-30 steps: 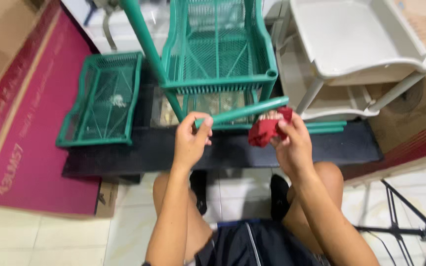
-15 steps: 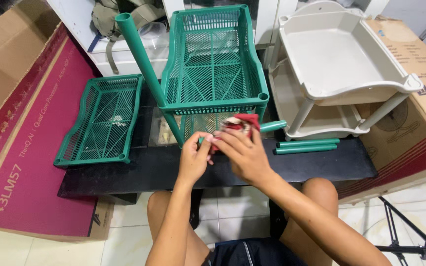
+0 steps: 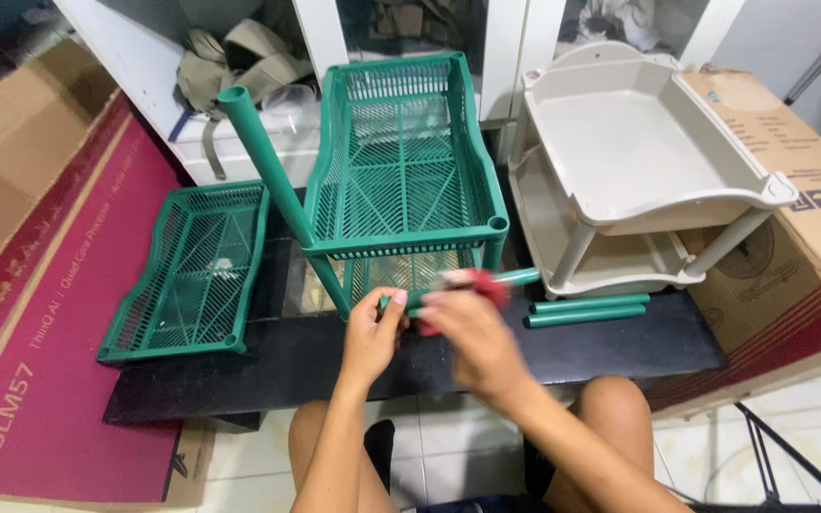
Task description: The person wipes green plastic poles with a red cloth and then inserts them into the corners of a green plastic basket to assemble a small shelf. The person handles several poles one at a time and places them into the basket frame.
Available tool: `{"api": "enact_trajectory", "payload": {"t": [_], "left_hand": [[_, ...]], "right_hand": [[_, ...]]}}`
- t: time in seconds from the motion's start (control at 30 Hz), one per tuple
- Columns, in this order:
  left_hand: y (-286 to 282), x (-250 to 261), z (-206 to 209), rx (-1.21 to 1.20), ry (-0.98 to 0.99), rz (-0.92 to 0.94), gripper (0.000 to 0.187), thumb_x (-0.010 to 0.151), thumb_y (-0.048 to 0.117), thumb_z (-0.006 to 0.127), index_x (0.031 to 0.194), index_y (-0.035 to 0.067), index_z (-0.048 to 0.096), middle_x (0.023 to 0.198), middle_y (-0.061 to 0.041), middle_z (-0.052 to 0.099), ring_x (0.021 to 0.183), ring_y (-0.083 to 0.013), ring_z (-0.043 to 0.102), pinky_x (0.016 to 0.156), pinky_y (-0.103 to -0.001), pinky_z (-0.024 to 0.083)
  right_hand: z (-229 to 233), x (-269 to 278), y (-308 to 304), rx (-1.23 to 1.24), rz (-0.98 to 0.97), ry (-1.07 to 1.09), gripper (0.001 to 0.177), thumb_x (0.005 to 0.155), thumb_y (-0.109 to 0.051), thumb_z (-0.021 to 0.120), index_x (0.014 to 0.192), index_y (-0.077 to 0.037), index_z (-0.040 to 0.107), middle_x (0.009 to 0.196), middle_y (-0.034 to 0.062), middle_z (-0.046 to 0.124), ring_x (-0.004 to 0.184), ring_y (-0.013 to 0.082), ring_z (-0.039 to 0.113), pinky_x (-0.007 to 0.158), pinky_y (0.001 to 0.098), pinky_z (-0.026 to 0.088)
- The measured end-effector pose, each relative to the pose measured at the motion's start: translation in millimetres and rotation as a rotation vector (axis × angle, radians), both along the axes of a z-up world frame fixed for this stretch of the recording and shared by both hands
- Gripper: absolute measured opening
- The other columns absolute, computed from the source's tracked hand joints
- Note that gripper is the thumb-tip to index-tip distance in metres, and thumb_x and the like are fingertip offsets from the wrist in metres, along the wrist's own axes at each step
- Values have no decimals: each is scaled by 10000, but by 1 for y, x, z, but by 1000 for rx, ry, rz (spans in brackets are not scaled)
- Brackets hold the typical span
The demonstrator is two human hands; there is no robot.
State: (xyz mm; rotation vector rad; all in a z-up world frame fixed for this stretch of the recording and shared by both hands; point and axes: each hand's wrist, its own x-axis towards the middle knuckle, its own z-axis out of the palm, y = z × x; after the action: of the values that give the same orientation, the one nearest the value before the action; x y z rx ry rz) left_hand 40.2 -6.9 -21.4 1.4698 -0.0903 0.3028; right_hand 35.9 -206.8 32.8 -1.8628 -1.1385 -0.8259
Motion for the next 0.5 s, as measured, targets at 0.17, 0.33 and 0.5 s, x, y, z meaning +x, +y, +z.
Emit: {"api": "enact_trajectory", "payload": {"t": [0.17, 0.33, 0.5], "left_hand": [[2, -1, -10, -191, 32, -48, 315, 1082, 311, 601, 1057, 6, 676, 801, 8, 592, 665, -25, 496, 556, -202, 403], [15, -1, -4, -219, 274, -53, 254, 1013, 270, 631, 977, 19, 655, 663, -4, 514, 522, -36, 409, 437, -209, 321], [5, -9, 0, -171, 285, 14, 232, 1006, 258, 633, 1014, 27, 657, 697, -9, 570, 535, -38, 437, 449, -203, 346]], "right_hand": [[-14, 4, 27, -178, -136, -70, 442, 843, -10, 590, 1273, -59, 680, 1321, 49, 669, 1300, 263, 579, 1092, 483, 403], [-32, 26, -15, -122, -309, -112, 375, 852, -11, 585, 1196, -119, 688, 1294, 18, 687, 1228, 234, 592, 1067, 475, 401], [-50, 46, -52, 358, -281, 322, 418, 959, 46, 432, 1307, -84, 623, 1352, 93, 658, 1304, 251, 628, 1130, 405, 480]]}}
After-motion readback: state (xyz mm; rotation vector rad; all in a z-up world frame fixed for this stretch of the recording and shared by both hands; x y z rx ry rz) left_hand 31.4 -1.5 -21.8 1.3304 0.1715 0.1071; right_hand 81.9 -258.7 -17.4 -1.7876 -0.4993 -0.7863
